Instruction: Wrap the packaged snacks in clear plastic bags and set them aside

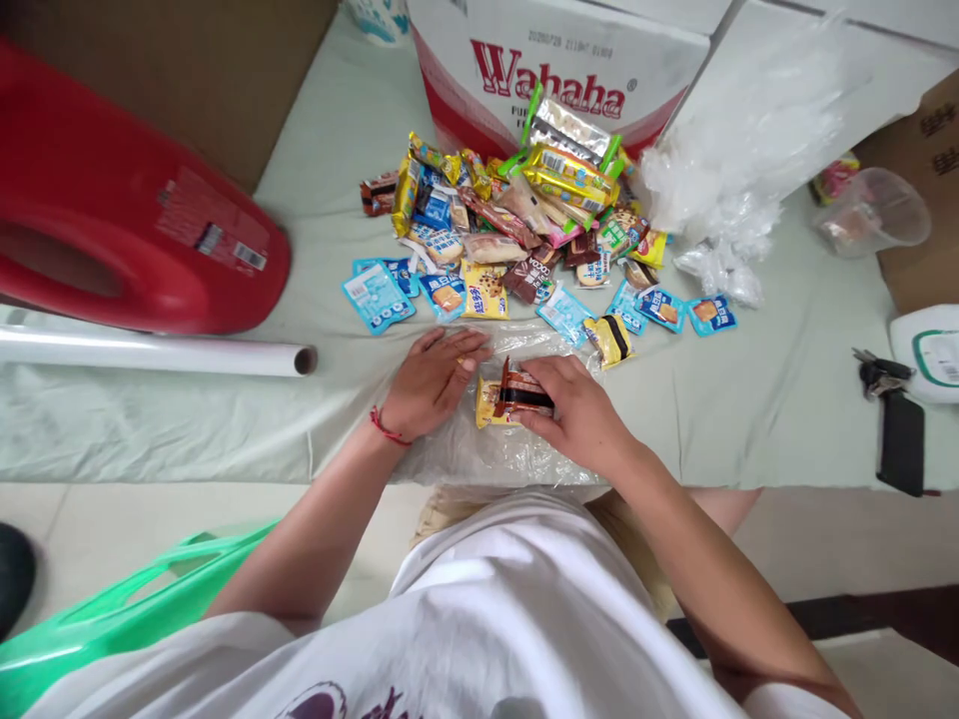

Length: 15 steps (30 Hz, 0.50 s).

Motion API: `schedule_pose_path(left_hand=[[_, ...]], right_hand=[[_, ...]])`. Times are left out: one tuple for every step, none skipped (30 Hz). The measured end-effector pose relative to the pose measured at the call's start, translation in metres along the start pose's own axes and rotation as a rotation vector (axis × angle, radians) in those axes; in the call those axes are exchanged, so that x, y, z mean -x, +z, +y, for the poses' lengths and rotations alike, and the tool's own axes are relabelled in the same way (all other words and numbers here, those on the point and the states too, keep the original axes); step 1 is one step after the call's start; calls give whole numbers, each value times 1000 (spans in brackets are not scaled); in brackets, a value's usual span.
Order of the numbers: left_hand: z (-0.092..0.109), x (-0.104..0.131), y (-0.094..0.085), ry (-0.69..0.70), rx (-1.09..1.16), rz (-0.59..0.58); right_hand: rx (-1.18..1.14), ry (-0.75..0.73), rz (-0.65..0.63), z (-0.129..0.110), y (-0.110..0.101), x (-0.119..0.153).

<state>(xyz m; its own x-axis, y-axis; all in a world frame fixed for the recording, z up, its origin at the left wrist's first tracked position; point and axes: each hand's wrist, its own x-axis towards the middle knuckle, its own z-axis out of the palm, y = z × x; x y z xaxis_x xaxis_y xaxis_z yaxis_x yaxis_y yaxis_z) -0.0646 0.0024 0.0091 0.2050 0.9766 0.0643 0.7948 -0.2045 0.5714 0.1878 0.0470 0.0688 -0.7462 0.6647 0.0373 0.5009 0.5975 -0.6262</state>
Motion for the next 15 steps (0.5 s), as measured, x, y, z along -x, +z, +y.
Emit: schedule_pose_path(left_hand=[[0,0,0,2,1,-3],[0,0,0,5,2,-5],[0,0,0,8,3,-3],[-1,0,0,10,3,3],[-1,1,0,11,0,11],[-2,1,0,11,-4,17],[-2,1,1,12,-11,19],[-2,1,1,13,-18,18],[-2,0,1,13,-25,16],[-1,0,1,12,-34,13],[-1,0,1,11,-43,11],[0,0,1,10,-53,10],[1,0,1,11,-60,10],[2,0,1,12,-64,11],[2,1,0,12,-63,11]], right_hand=[[-3,-1,5,-2,-1,-1],[12,-9,-19,-5,1,-3],[49,-16,-66,-9,4,-5],[105,-20,-124,-14,8,-9],[171,-16,-182,-17,13,-12],[238,-5,-229,-21,18,-15],[295,10,-261,-23,22,-18],[335,22,-281,-25,24,-19],[356,28,-291,-25,24,-19],[363,31,-294,-25,22,-18],[360,35,-290,-25,18,-16],[350,39,-278,-24,13,-14],[335,41,-259,-24,7,-12],[317,38,-241,-25,3,-11],[299,29,-229,-26,0,-10]])
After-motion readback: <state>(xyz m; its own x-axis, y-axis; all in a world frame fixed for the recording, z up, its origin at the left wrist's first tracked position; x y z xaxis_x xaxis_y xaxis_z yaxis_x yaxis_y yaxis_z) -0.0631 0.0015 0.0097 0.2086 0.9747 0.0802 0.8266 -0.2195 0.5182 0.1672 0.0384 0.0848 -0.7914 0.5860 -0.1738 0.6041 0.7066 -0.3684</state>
